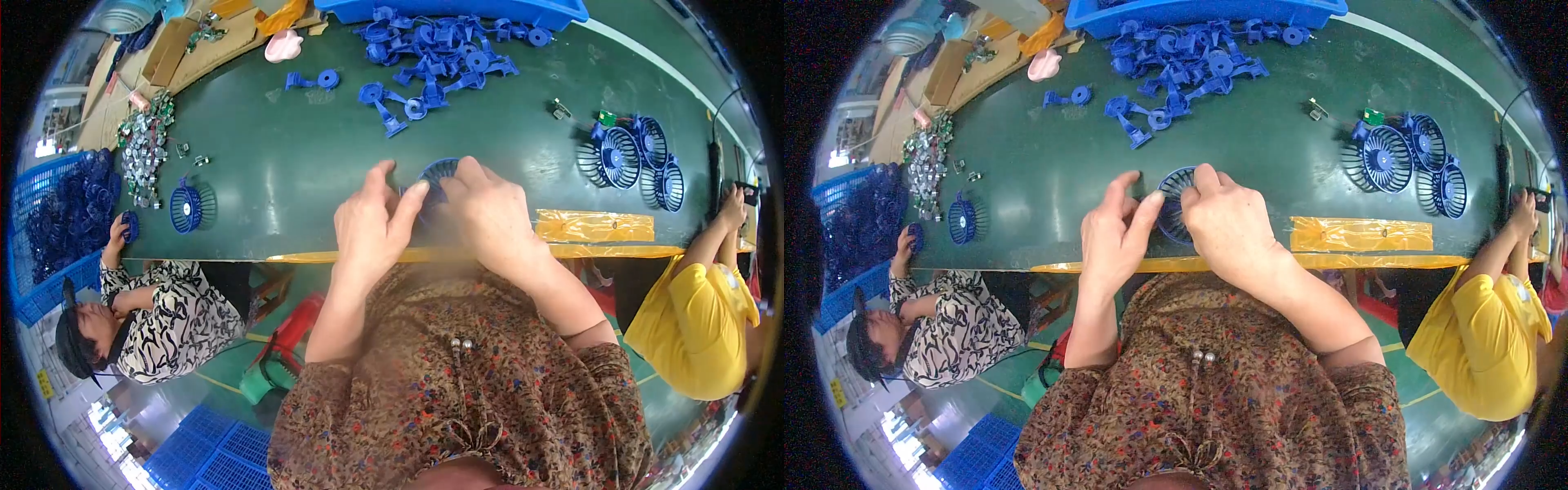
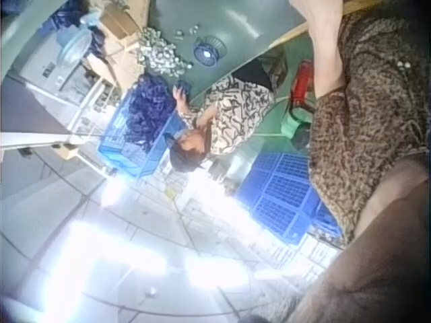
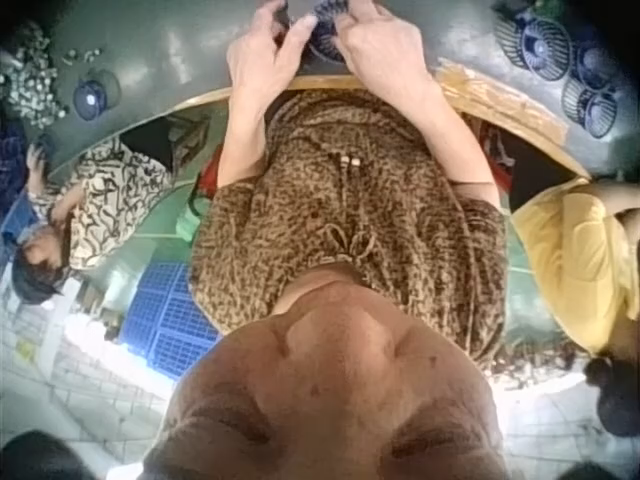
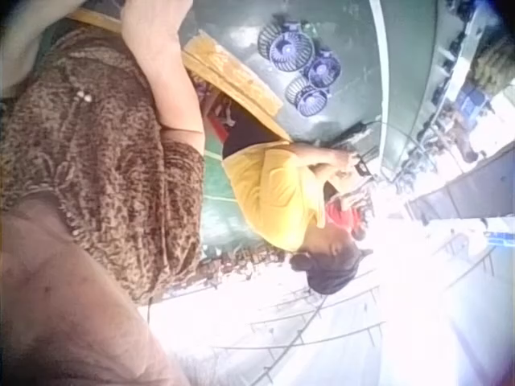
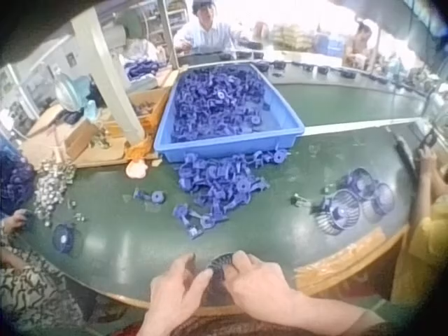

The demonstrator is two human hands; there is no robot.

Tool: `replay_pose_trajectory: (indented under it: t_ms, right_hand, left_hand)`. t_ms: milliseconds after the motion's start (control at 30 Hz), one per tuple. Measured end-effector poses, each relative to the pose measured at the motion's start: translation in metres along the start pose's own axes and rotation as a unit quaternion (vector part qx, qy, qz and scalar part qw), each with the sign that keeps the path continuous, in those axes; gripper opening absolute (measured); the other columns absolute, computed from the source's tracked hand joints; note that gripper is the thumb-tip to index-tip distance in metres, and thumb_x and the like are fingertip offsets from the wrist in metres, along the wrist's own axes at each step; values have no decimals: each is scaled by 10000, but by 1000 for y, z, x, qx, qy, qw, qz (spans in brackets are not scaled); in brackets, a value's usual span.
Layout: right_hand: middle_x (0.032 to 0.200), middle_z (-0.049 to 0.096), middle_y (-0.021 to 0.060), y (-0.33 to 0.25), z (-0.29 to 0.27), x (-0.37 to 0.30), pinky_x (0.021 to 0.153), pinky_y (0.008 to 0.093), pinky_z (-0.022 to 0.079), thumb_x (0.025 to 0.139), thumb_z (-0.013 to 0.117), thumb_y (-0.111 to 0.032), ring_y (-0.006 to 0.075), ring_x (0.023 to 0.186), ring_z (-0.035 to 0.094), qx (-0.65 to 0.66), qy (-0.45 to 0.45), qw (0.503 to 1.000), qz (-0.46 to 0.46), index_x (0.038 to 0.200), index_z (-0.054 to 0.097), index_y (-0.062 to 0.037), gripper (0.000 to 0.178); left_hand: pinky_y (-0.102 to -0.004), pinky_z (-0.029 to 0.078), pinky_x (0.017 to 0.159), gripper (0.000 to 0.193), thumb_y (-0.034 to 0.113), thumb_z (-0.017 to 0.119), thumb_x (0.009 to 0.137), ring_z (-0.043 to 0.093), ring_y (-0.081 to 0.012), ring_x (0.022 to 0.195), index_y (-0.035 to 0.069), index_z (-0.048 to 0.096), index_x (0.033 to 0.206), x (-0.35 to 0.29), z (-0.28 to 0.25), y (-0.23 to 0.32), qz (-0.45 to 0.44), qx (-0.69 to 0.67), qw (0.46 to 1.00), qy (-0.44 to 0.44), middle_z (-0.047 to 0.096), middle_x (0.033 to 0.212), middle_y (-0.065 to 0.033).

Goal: The person assembles portable fans along an assembly line by fitting plastic stand components onto the fan covers by hand and placing the assembled pieces on the table.

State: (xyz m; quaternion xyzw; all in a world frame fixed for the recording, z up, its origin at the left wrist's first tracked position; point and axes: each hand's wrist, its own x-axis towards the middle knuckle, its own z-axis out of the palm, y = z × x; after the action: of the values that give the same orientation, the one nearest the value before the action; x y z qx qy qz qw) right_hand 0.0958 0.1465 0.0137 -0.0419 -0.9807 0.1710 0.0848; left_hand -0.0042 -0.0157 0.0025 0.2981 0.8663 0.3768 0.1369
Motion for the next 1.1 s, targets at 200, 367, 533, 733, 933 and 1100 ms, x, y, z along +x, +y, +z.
replay_pose_trajectory:
  t_ms: [200, 367, 533, 733, 933, 1100]
  right_hand:
    - [963, 605, 115, -5, -2, 0, 720, 421, 574, 828, 770, -185, 301, 887, 678, 89, 53, 995, 3, 932, 677, -26, 211]
    - [1199, 663, 161, 5, -15, -22, 885, 427, 568, 713, 897, -260, 372, 1074, 670, 182, 29, 983, -1, 1136, 695, -4, 534]
    - [1206, 677, 172, 60, -35, -54, 913, 437, 558, 701, 908, -184, 373, 1080, 674, 62, 100, 985, 124, 1133, 704, 21, 521]
    - [1208, 683, 138, 138, -60, -61, 905, 409, 536, 908, 755, -195, 353, 1076, 673, -131, 247, 928, 248, 1132, 703, -14, 293]
    - [1082, 707, 105, 127, -59, -16, 767, 382, 574, 886, 773, -154, 286, 879, 719, -36, 281, 943, 174, 1014, 715, -47, 177]
    - [1062, 696, 105, 96, -35, 39, 793, 402, 582, 878, 751, -135, 330, 913, 711, 35, 236, 968, 71, 1024, 729, -56, 168]
  left_hand:
    - [-461, 495, 572, 454, 255, 657, 993, 662, -357, 615, 18, 493, 1344, -3, 9, -1, 6, 30, 998, 53, 656, 692, -135]
    - [-439, 543, 834, 349, 275, 719, 945, 690, -351, 931, 37, 657, 1192, -1, -6, -8, 52, -92, 994, 19, 728, 915, -160]
    - [-455, 472, 1018, 337, 224, 746, 892, 596, -369, 1176, 55, 681, 1176, 10, -63, -60, 63, 147, 947, 278, 674, 1214, -171]
    - [-533, 390, 1069, 447, 226, 749, 866, 509, -450, 1272, 41, 648, 1260, 3, -171, -149, -30, 365, 834, 412, 550, 1386, -273]
    - [-562, 309, 1154, 597, 302, 736, 911, 357, -490, 1426, 151, 557, 1461, -2, -218, -244, -44, 412, 782, 466, 359, 1538, -343]
    - [-465, 390, 1126, 387, 225, 723, 941, 472, -398, 1347, 88, 671, 1299, -18, -224, -278, -135, 208, 914, 320, 509, 1412, -262]
